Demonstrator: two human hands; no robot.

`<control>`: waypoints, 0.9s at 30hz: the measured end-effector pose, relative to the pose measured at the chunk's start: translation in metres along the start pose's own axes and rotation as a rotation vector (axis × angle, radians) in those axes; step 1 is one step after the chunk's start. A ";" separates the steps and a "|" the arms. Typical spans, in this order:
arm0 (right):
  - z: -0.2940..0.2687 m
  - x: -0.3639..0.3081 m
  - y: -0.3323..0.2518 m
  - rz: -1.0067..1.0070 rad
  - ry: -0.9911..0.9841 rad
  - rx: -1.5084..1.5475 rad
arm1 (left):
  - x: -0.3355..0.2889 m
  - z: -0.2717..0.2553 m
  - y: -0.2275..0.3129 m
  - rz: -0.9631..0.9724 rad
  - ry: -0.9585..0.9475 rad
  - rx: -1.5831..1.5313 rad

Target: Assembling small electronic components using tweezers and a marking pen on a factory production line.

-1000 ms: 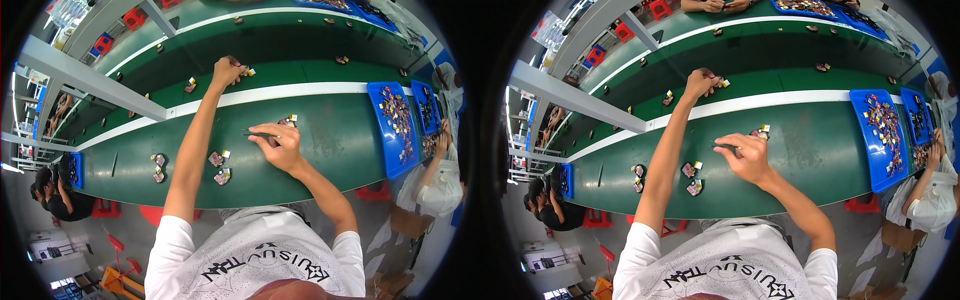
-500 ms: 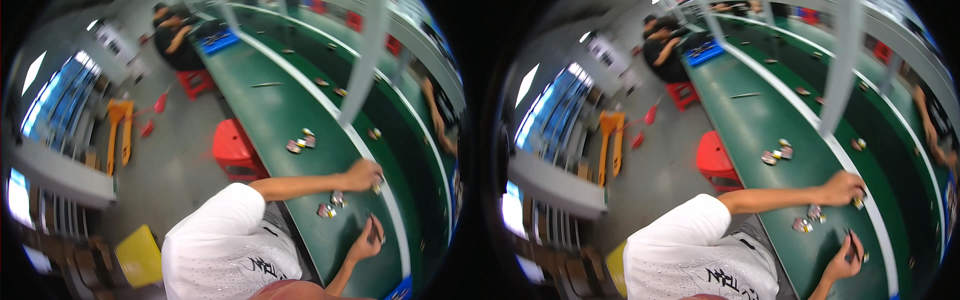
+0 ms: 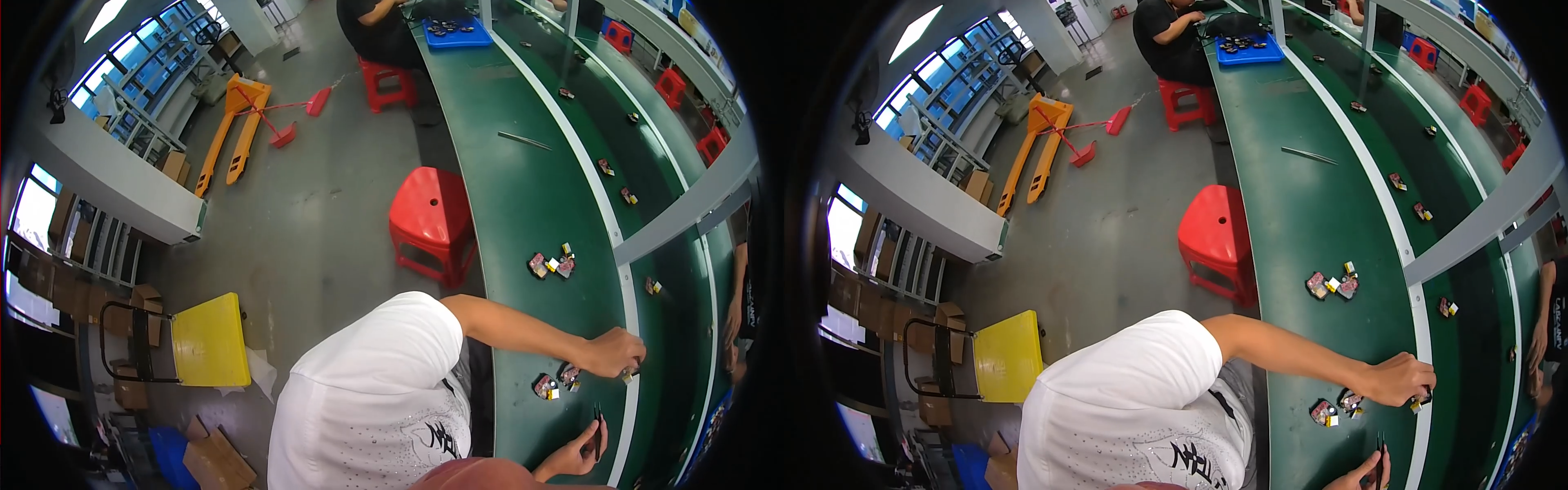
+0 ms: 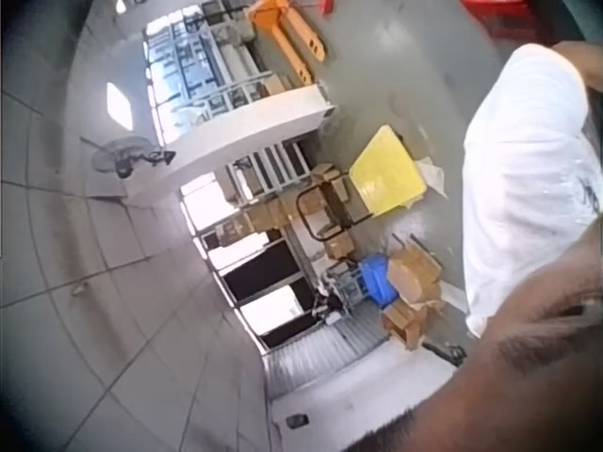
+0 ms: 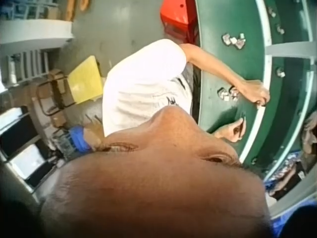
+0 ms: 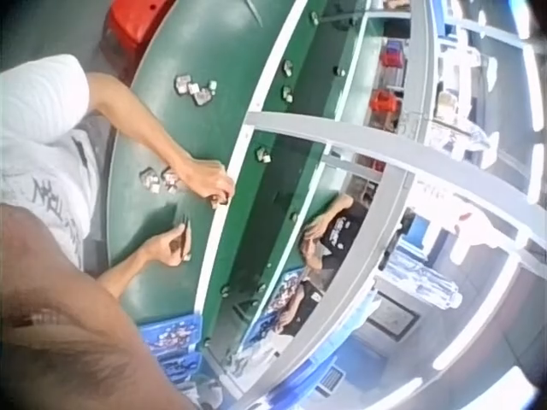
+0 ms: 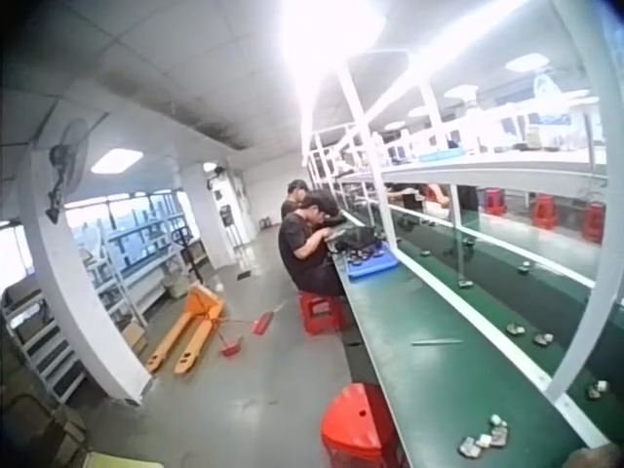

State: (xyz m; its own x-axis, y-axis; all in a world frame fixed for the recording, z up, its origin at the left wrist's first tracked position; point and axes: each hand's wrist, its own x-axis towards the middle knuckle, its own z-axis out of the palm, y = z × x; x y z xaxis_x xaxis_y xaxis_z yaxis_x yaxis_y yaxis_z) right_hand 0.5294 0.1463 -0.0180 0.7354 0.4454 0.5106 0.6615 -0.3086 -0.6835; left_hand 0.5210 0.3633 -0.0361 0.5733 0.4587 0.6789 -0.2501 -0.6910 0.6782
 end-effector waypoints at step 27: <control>-0.001 0.002 -0.002 -0.191 0.298 0.171 | 0.014 -0.012 0.024 -0.382 -0.211 -0.153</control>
State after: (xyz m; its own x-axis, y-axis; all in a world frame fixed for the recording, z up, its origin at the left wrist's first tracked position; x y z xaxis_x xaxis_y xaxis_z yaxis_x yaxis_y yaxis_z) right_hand 0.5302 0.1468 -0.0146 0.6284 0.2097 0.7491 0.7751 -0.0879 -0.6257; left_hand 0.5137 0.3599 -0.0066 0.7888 0.5299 0.3114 -0.0934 -0.3974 0.9129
